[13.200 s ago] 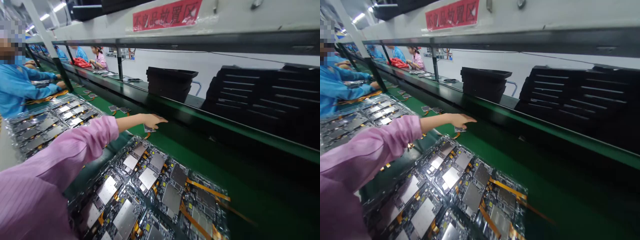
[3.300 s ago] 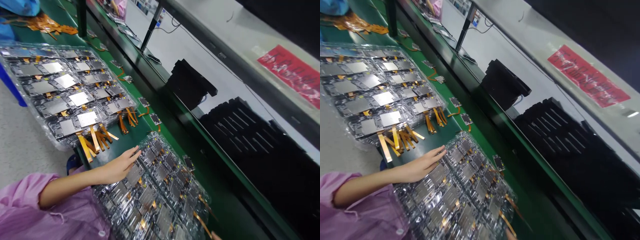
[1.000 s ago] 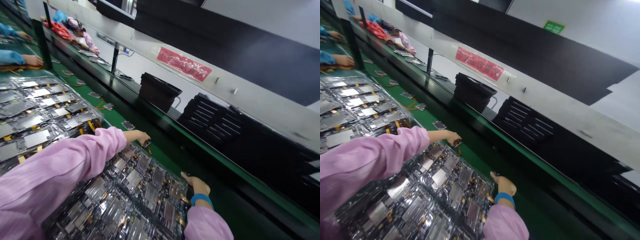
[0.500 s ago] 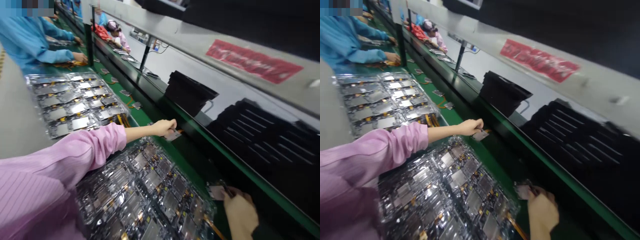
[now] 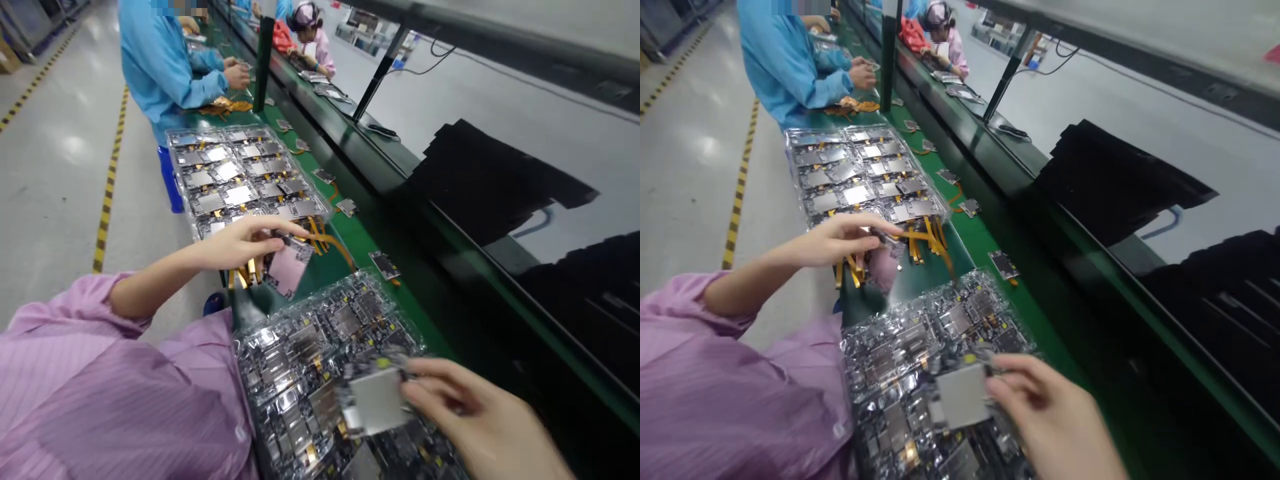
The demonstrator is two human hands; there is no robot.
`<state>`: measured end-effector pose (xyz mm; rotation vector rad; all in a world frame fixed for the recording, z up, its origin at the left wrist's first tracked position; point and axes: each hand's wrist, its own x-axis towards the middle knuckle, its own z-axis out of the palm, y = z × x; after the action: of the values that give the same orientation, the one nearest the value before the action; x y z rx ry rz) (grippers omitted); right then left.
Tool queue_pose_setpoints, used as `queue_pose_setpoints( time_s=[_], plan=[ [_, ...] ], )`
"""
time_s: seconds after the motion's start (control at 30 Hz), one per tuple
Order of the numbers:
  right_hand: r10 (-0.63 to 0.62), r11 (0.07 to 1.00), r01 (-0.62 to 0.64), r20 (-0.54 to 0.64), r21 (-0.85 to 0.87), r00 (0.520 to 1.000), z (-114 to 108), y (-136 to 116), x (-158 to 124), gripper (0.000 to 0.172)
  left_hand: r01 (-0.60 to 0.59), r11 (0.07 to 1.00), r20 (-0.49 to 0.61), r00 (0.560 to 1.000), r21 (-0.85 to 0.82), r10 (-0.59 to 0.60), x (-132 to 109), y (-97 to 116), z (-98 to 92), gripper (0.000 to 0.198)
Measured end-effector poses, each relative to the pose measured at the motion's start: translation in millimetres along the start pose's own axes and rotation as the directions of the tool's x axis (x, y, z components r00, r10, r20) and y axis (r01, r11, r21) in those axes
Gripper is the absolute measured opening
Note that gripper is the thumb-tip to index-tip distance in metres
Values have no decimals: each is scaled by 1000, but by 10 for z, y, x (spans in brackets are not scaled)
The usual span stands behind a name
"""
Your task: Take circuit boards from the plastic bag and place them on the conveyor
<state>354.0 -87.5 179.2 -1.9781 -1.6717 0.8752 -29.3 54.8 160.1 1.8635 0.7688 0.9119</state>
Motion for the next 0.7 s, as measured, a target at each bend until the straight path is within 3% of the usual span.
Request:
queue_pose_setpoints(
  time_s=[0.03,0.1,0.17,0.23,0.4,0.47,0.53,0.6,0.7],
  plan=[
    [45,996,-56,149,72,988,239,-180,70,49,62,997,25,998,-53,-61,-107,13,-86,33],
    [65,987,-101,268,124,961,661,-369,239,49,165,977,91,984,-136,-153,-297,39,-223,29],
    [57,991,-87,258,107,964,957,-362,412,50,232,955,151,967,-185,-206,-453,54,-305,26],
    [40,996,-54,204,64,978,1116,-259,545,52,269,941,199,953,-204,-229,-570,45,-338,25],
    [-25,988,27,16,-152,1000,1203,-136,558,45,335,913,320,913,-234,-253,-692,-47,-270,26],
    [-148,952,127,-55,-279,987,1210,-195,455,39,341,916,361,898,-211,-251,-679,-74,-184,26],
    [-308,908,258,-108,-331,945,1201,-304,324,33,304,939,383,896,-159,-225,-631,-78,-60,25],
    [-399,904,359,-160,-231,903,1160,-456,190,27,223,971,389,905,-92,-171,-552,-61,98,25],
    [-424,904,427,-198,-29,884,1064,-708,18,17,106,994,409,907,8,-101,-395,-9,357,25]
  ],
)
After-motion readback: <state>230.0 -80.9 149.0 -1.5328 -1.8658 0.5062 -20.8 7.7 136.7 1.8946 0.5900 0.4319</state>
